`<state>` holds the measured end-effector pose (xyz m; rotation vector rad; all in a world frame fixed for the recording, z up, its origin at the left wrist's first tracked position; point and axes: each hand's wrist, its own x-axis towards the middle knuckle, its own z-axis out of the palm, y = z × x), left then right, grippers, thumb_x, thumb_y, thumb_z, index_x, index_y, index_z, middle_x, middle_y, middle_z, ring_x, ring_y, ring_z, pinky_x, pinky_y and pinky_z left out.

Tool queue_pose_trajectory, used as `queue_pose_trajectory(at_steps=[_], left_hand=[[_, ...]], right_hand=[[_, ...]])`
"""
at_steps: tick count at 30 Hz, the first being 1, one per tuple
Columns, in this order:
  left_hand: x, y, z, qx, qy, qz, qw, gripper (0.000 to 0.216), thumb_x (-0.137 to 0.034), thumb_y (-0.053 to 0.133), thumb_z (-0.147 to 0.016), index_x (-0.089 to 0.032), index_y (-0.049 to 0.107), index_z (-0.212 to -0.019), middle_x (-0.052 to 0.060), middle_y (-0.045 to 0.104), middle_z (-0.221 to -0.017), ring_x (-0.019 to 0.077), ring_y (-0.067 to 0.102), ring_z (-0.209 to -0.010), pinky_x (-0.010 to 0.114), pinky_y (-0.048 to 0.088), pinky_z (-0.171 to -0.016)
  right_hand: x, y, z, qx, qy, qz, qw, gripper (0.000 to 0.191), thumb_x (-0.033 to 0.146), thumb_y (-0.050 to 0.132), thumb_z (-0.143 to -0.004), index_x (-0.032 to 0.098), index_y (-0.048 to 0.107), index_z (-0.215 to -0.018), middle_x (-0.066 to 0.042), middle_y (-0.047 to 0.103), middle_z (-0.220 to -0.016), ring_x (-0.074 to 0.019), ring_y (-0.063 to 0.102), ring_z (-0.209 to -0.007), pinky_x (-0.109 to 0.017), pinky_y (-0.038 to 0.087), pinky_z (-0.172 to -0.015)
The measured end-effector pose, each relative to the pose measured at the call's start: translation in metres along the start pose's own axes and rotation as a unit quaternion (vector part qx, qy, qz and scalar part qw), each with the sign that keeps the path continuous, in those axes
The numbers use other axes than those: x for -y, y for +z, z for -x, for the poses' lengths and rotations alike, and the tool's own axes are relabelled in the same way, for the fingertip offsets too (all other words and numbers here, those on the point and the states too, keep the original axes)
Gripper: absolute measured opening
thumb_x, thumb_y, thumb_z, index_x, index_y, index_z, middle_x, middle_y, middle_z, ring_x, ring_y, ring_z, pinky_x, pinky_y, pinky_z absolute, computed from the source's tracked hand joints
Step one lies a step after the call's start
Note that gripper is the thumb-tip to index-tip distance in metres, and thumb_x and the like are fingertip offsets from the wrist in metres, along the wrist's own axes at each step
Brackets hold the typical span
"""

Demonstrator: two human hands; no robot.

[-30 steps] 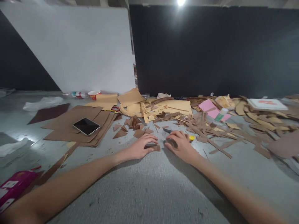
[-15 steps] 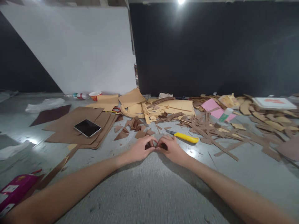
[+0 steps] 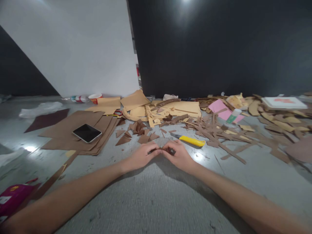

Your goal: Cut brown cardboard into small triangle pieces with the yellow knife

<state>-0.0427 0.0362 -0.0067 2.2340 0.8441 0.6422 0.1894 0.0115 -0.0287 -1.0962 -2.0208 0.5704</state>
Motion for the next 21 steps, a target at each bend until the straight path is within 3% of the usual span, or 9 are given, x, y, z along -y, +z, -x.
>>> queue_pose_trajectory(at_steps=[8,13,21], left_hand=[[0.0066,0.0007,-0.0015,-0.024,-0.008,0.016,1.000,0.046,-0.046,0.042,-0.115,-0.020,0.056,-0.079,0.000,0.059,-0.078,0.0163,0.054,-0.075,0.031,0.038,-0.073],[0.0044,0.0006,-0.0009,-0.029,-0.004,0.033,0.999,0.045,-0.043,0.045,-0.113,-0.020,0.053,-0.075,0.000,0.057,-0.075,0.0159,0.053,-0.073,0.031,0.036,-0.071],[0.0116,-0.0002,-0.0062,-0.091,-0.067,0.098,0.989,0.047,-0.051,0.047,-0.108,-0.022,0.041,-0.072,-0.002,0.044,-0.069,0.0163,0.044,-0.069,0.031,0.032,-0.067]], right_hand=[[0.0014,-0.0044,-0.0018,0.010,0.051,-0.054,0.997,0.024,0.040,0.063,-0.106,0.025,0.072,-0.091,-0.002,0.077,-0.087,-0.0214,0.069,-0.086,-0.035,0.048,-0.082],[-0.0002,-0.0029,-0.0012,0.004,0.036,-0.056,0.998,0.024,0.035,0.065,-0.105,0.024,0.070,-0.083,-0.001,0.075,-0.083,-0.0202,0.068,-0.081,-0.035,0.047,-0.081],[0.0008,-0.0017,0.0006,-0.016,-0.033,-0.019,0.999,0.022,0.028,0.065,-0.104,0.024,0.067,-0.083,0.001,0.071,-0.079,-0.0179,0.062,-0.075,-0.037,0.044,-0.082]])
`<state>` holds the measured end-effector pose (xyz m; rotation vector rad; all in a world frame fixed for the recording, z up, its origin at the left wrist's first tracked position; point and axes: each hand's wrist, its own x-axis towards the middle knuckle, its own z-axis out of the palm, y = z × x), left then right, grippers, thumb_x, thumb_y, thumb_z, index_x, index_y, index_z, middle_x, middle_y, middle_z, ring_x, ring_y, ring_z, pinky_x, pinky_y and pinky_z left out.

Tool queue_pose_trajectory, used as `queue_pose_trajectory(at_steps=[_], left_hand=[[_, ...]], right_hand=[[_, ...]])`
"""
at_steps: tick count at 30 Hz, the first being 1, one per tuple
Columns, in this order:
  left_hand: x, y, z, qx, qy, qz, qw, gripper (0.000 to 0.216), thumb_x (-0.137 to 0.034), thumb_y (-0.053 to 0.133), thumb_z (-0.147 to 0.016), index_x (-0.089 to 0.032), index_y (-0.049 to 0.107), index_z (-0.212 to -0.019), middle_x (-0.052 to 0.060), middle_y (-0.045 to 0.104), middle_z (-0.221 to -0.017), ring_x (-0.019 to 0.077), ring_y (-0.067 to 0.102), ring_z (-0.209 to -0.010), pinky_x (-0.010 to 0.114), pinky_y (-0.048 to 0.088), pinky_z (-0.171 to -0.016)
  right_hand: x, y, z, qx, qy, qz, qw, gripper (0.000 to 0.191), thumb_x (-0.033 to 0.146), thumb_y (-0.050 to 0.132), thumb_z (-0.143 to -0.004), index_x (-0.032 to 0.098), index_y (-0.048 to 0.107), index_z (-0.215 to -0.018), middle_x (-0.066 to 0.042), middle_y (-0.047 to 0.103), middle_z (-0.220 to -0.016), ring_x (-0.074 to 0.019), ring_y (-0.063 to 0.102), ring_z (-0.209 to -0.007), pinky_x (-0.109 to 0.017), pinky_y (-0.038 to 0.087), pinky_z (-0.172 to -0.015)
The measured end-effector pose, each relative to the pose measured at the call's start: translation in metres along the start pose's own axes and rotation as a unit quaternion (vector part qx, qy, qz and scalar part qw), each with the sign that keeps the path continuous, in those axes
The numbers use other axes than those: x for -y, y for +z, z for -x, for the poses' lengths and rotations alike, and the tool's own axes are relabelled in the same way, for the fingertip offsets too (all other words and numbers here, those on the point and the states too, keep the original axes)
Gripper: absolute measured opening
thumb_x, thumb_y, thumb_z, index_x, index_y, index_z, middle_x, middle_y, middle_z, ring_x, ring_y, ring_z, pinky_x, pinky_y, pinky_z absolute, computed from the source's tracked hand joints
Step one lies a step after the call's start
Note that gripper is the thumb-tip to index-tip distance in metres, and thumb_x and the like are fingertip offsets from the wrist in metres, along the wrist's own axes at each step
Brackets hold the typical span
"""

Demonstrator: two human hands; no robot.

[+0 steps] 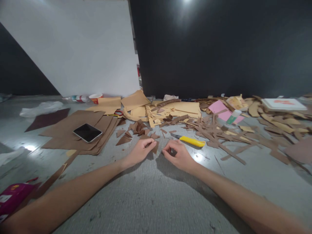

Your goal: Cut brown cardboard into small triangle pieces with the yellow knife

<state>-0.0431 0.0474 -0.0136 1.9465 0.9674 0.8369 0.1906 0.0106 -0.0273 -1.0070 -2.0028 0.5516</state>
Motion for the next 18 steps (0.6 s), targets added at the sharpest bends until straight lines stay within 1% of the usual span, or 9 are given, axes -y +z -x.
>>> queue_pose_trajectory(at_steps=[2,5,8,10,11,15,18], left_hand=[[0.0000,-0.0003,-0.0006,0.003,-0.006,0.013,1.000,0.047,-0.053,0.048,-0.108,-0.022,0.042,-0.072,-0.002,0.046,-0.070,0.0168,0.046,-0.070,0.031,0.033,-0.067],[-0.0016,0.0003,0.0005,0.015,-0.010,0.015,1.000,0.046,-0.052,0.049,-0.108,-0.022,0.048,-0.074,-0.001,0.051,-0.072,0.0176,0.050,-0.072,0.031,0.036,-0.069],[-0.0032,0.0012,0.0023,0.017,-0.015,0.008,1.000,0.044,-0.050,0.049,-0.108,-0.022,0.053,-0.075,-0.001,0.054,-0.072,0.0176,0.051,-0.072,0.031,0.037,-0.069],[-0.0042,0.0013,0.0033,0.017,-0.009,0.002,1.000,0.044,-0.050,0.048,-0.109,-0.021,0.054,-0.076,0.000,0.055,-0.072,0.0173,0.052,-0.072,0.031,0.037,-0.069],[-0.0047,0.0012,0.0036,0.019,-0.004,-0.002,1.000,0.045,-0.049,0.048,-0.109,-0.021,0.054,-0.076,0.000,0.056,-0.073,0.0171,0.052,-0.072,0.031,0.037,-0.069],[-0.0060,0.0003,0.0038,0.034,0.010,-0.024,0.999,0.046,-0.050,0.047,-0.110,-0.020,0.056,-0.075,0.000,0.058,-0.072,0.0167,0.053,-0.073,0.031,0.037,-0.069],[-0.0058,0.0003,0.0035,0.042,0.015,-0.042,0.998,0.047,-0.050,0.048,-0.109,-0.020,0.057,-0.075,-0.001,0.058,-0.071,0.0162,0.052,-0.071,0.031,0.036,-0.068]], right_hand=[[-0.0005,0.0002,-0.0003,0.000,-0.004,0.013,1.000,0.021,0.029,0.064,-0.106,0.024,0.068,-0.085,0.000,0.073,-0.080,-0.0186,0.064,-0.076,-0.038,0.044,-0.084],[-0.0033,0.0014,-0.0018,-0.003,0.012,0.037,0.999,0.020,0.030,0.063,-0.106,0.025,0.071,-0.088,-0.002,0.076,-0.084,-0.0204,0.068,-0.079,-0.038,0.047,-0.084],[-0.0063,0.0029,-0.0043,-0.016,0.026,0.046,0.998,0.015,0.029,0.063,-0.105,0.026,0.077,-0.100,-0.005,0.081,-0.097,-0.0236,0.073,-0.090,-0.039,0.051,-0.085],[-0.0064,0.0030,-0.0057,-0.014,0.022,0.034,0.999,0.018,0.028,0.061,-0.106,0.027,0.079,-0.109,-0.007,0.082,-0.107,-0.0247,0.075,-0.097,-0.038,0.054,-0.087],[-0.0057,0.0026,-0.0062,-0.007,0.019,0.026,0.999,0.020,0.028,0.060,-0.107,0.027,0.079,-0.110,-0.007,0.082,-0.108,-0.0244,0.075,-0.098,-0.038,0.055,-0.087],[-0.0004,0.0003,-0.0060,0.035,0.024,0.009,0.999,0.024,0.034,0.057,-0.110,0.025,0.076,-0.097,-0.004,0.079,-0.093,-0.0207,0.072,-0.086,-0.034,0.054,-0.080],[0.0029,-0.0004,-0.0046,0.042,0.036,-0.003,0.998,0.024,0.037,0.058,-0.109,0.024,0.073,-0.094,-0.004,0.077,-0.089,-0.0199,0.069,-0.083,-0.033,0.053,-0.077]])
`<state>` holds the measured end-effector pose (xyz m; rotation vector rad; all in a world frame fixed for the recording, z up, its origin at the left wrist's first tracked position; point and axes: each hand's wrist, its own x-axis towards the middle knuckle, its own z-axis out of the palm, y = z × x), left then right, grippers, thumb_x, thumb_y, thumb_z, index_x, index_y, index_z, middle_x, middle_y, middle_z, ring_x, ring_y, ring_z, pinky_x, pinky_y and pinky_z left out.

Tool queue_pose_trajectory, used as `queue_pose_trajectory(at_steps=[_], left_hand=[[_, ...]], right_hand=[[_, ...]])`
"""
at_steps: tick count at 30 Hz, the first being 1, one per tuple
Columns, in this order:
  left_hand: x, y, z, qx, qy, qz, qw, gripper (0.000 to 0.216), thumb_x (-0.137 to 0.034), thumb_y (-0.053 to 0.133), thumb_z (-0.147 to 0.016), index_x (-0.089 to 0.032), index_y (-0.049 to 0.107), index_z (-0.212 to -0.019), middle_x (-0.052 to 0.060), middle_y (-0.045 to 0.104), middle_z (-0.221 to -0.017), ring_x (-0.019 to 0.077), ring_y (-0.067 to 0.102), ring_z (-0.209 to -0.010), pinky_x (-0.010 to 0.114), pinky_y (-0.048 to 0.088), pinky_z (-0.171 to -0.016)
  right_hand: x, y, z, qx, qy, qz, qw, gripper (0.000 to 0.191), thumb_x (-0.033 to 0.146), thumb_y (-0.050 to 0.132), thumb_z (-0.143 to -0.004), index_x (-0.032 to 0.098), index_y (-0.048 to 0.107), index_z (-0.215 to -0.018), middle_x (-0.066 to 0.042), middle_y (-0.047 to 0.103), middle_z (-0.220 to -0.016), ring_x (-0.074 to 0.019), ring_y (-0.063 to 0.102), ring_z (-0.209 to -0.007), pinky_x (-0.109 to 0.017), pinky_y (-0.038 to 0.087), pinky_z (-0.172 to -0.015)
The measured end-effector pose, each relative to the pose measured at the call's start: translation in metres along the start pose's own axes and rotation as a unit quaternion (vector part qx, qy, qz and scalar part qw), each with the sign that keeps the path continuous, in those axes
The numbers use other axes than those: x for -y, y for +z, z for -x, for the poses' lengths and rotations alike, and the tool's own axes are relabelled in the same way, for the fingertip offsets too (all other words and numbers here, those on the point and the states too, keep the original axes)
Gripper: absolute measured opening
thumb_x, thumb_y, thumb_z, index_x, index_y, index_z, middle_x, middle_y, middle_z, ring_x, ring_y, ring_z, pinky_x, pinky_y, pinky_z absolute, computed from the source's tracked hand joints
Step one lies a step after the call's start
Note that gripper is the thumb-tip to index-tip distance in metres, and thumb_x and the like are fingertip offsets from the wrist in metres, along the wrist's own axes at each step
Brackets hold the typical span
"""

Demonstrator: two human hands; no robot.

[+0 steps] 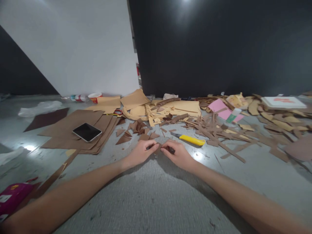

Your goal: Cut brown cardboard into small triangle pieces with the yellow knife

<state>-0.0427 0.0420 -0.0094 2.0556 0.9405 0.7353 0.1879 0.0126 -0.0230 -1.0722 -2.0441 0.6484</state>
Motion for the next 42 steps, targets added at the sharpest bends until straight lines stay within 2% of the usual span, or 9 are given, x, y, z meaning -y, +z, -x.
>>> queue_pose_trajectory(at_steps=[9,13,18,23,31,38,42], left_hand=[[-0.0015,-0.0001,0.0009,0.037,0.013,-0.015,0.999,0.041,-0.046,0.052,-0.108,-0.020,0.063,-0.079,0.001,0.065,-0.076,0.0167,0.056,-0.073,0.030,0.037,-0.069],[-0.0031,-0.0006,0.0012,0.032,0.006,-0.005,0.999,0.038,-0.046,0.058,-0.105,-0.020,0.062,-0.078,0.000,0.062,-0.074,0.0165,0.054,-0.072,0.030,0.035,-0.067],[-0.0035,-0.0008,0.0009,0.027,-0.006,0.001,1.000,0.039,-0.045,0.056,-0.106,-0.019,0.064,-0.078,0.000,0.063,-0.074,0.0166,0.054,-0.072,0.030,0.036,-0.068],[-0.0038,-0.0008,0.0007,0.028,-0.009,0.000,1.000,0.038,-0.044,0.056,-0.105,-0.019,0.064,-0.079,0.001,0.066,-0.076,0.0171,0.057,-0.074,0.030,0.037,-0.069],[-0.0020,0.0016,-0.0002,0.023,-0.002,0.007,1.000,0.038,-0.043,0.057,-0.102,-0.020,0.057,-0.072,-0.001,0.058,-0.070,0.0157,0.051,-0.071,0.030,0.034,-0.066],[-0.0007,0.0017,-0.0001,0.037,-0.001,0.013,0.999,0.033,-0.040,0.059,-0.099,-0.019,0.057,-0.073,0.000,0.060,-0.071,0.0156,0.051,-0.072,0.029,0.036,-0.067],[0.0002,0.0049,-0.0002,0.027,-0.005,0.021,0.999,0.031,-0.036,0.058,-0.096,-0.020,0.055,-0.071,0.000,0.061,-0.070,0.0154,0.052,-0.070,0.029,0.036,-0.066]], right_hand=[[0.0001,-0.0004,0.0023,0.004,0.035,-0.027,0.999,0.023,0.036,0.059,-0.106,0.024,0.069,-0.089,-0.003,0.073,-0.084,-0.0186,0.065,-0.077,-0.030,0.050,-0.069],[-0.0010,0.0001,0.0021,-0.003,0.048,-0.038,0.998,0.021,0.036,0.059,-0.106,0.024,0.068,-0.092,-0.003,0.073,-0.085,-0.0184,0.065,-0.076,-0.029,0.050,-0.067],[0.0003,0.0007,0.0009,-0.006,0.045,-0.044,0.998,0.022,0.037,0.059,-0.106,0.024,0.067,-0.090,-0.002,0.073,-0.085,-0.0184,0.067,-0.078,-0.029,0.052,-0.071],[0.0014,0.0009,0.0000,-0.007,0.049,-0.046,0.998,0.022,0.038,0.059,-0.105,0.024,0.066,-0.090,-0.002,0.072,-0.082,-0.0182,0.065,-0.074,-0.029,0.051,-0.066],[-0.0034,0.0022,0.0020,-0.010,0.026,-0.033,0.999,0.016,0.030,0.062,-0.101,0.024,0.066,-0.087,-0.001,0.070,-0.079,-0.0170,0.062,-0.072,-0.029,0.050,-0.066],[-0.0033,0.0041,0.0039,-0.020,-0.006,-0.013,1.000,0.013,0.024,0.065,-0.094,0.024,0.061,-0.082,0.000,0.066,-0.077,-0.0163,0.061,-0.070,-0.029,0.047,-0.065],[-0.0029,0.0062,0.0046,-0.033,-0.033,0.020,0.999,0.016,0.021,0.065,-0.091,0.025,0.056,-0.080,-0.001,0.064,-0.077,-0.0179,0.060,-0.072,-0.030,0.047,-0.065]])
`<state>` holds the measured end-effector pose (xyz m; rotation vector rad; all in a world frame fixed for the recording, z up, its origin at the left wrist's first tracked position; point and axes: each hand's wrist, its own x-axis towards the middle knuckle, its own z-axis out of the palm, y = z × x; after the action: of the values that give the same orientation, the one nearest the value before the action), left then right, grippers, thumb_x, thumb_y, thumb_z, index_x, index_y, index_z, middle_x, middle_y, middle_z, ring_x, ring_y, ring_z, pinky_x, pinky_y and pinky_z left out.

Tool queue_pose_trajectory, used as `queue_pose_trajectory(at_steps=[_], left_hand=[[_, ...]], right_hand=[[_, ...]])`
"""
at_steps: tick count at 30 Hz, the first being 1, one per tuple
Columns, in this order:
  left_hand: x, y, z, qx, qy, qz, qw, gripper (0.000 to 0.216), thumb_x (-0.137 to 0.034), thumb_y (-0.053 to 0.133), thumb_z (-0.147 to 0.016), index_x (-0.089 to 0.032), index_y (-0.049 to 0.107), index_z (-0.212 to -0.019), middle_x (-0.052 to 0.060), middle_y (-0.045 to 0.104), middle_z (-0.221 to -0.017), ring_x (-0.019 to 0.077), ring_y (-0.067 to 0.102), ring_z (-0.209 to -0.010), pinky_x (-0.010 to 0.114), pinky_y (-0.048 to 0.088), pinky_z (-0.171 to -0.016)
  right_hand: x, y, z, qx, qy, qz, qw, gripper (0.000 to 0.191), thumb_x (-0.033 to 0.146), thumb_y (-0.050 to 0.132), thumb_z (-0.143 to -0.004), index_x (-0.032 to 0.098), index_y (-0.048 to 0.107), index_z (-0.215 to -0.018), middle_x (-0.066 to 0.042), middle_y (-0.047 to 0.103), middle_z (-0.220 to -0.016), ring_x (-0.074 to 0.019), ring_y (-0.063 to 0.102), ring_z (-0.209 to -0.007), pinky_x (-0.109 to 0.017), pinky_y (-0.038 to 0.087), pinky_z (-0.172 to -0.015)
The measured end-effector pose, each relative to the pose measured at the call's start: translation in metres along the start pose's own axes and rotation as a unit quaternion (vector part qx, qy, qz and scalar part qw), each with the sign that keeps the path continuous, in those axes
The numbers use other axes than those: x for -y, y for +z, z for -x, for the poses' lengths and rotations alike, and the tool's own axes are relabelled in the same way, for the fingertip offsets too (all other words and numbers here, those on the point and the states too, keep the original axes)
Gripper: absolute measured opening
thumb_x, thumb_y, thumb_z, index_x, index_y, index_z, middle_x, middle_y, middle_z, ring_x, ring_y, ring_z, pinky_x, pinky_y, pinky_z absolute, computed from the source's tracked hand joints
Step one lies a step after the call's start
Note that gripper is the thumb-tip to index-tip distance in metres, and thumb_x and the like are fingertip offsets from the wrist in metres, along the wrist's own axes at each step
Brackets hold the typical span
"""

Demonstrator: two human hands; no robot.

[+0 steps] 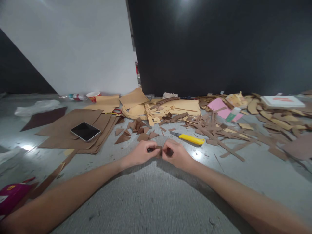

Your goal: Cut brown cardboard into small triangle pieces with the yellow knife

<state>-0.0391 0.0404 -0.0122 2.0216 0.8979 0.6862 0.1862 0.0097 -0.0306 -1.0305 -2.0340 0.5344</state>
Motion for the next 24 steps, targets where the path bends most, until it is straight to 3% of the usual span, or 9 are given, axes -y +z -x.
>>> queue_pose_trajectory(at_steps=[6,14,19,24], left_hand=[[0.000,0.013,0.003,-0.028,-0.013,0.033,0.999,0.028,-0.032,0.058,-0.095,-0.021,0.051,-0.071,-0.002,0.058,-0.069,0.0147,0.051,-0.069,0.028,0.036,-0.066],[-0.004,0.005,0.001,-0.013,-0.028,0.060,0.998,0.039,-0.046,0.058,-0.105,-0.019,0.064,-0.077,0.003,0.069,-0.078,0.0187,0.062,-0.077,0.031,0.044,-0.074],[-0.005,0.006,0.003,0.018,-0.022,0.085,0.996,0.036,-0.044,0.058,-0.105,-0.019,0.069,-0.082,0.006,0.076,-0.084,0.0205,0.069,-0.083,0.032,0.048,-0.080],[-0.003,0.006,0.001,0.009,-0.019,0.085,0.996,0.035,-0.046,0.060,-0.105,-0.019,0.069,-0.084,0.005,0.075,-0.086,0.0205,0.067,-0.085,0.032,0.048,-0.081]], right_hand=[[0.001,0.003,0.003,-0.004,-0.052,0.055,0.997,0.020,0.018,0.064,-0.091,0.026,0.053,-0.078,-0.002,0.062,-0.077,-0.0207,0.059,-0.075,-0.034,0.047,-0.072],[0.002,-0.005,-0.001,-0.030,0.039,-0.018,0.999,0.020,0.033,0.054,-0.108,0.025,0.061,-0.092,-0.003,0.067,-0.084,-0.0200,0.062,-0.077,-0.032,0.049,-0.069],[0.003,-0.006,-0.004,-0.003,0.048,-0.029,0.998,0.027,0.041,0.056,-0.110,0.025,0.063,-0.090,-0.004,0.069,-0.084,-0.0205,0.063,-0.079,-0.032,0.050,-0.072],[0.001,-0.007,-0.003,-0.008,0.049,-0.032,0.998,0.030,0.039,0.056,-0.109,0.024,0.060,-0.083,-0.002,0.066,-0.078,-0.0191,0.061,-0.073,-0.031,0.047,-0.068]])
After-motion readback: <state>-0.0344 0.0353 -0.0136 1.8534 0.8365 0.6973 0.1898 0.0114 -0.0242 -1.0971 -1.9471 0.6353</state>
